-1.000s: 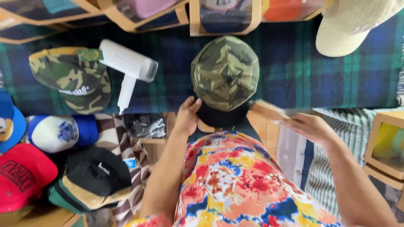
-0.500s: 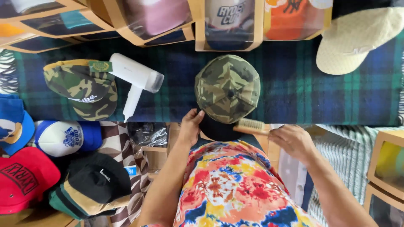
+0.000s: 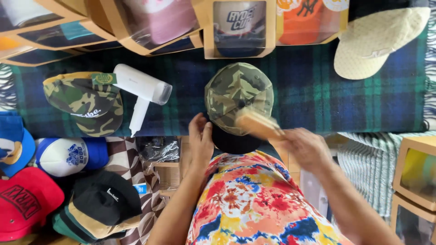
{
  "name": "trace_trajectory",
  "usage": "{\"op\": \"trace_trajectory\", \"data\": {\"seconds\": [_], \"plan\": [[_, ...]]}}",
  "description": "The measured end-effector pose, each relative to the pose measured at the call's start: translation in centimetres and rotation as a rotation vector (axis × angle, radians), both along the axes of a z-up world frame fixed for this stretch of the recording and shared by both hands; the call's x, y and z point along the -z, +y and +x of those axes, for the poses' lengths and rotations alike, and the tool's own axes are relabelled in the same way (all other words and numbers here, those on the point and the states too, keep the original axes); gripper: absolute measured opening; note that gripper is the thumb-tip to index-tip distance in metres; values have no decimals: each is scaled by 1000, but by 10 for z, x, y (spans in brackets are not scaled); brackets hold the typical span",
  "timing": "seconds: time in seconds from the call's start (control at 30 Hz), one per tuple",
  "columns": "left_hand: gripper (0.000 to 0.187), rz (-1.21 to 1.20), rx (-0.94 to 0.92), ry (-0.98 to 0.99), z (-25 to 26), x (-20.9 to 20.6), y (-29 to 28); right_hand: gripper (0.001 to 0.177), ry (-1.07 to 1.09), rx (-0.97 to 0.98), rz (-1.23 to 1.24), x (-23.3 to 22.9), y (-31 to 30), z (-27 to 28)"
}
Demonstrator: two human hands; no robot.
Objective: Brushing a camouflage baseball cap with a wooden brush to remove dust or lint.
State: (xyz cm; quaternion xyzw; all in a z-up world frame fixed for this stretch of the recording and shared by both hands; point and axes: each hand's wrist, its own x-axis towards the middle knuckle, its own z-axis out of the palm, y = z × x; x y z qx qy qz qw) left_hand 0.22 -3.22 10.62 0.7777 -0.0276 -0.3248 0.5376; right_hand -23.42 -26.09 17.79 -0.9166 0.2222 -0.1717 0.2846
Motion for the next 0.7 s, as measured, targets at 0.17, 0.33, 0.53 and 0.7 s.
{"op": "trace_trajectory", "data": {"seconds": [0.17,0.33,0.53,0.7], "plan": [[41,-343,141,-977,4,-60,-35,27,-172,138,246,34,15,71],[39,-224,241,-1336,6,-64,-70,28,-124,672,1101,20,7,67],[36,-209,201,-1426,10,-52,-76,34,-121,533,946,-24,-2,78],[35,-244,209,-1416,4,-51,-73,28,-39,285,820,-33,-28,98]]}}
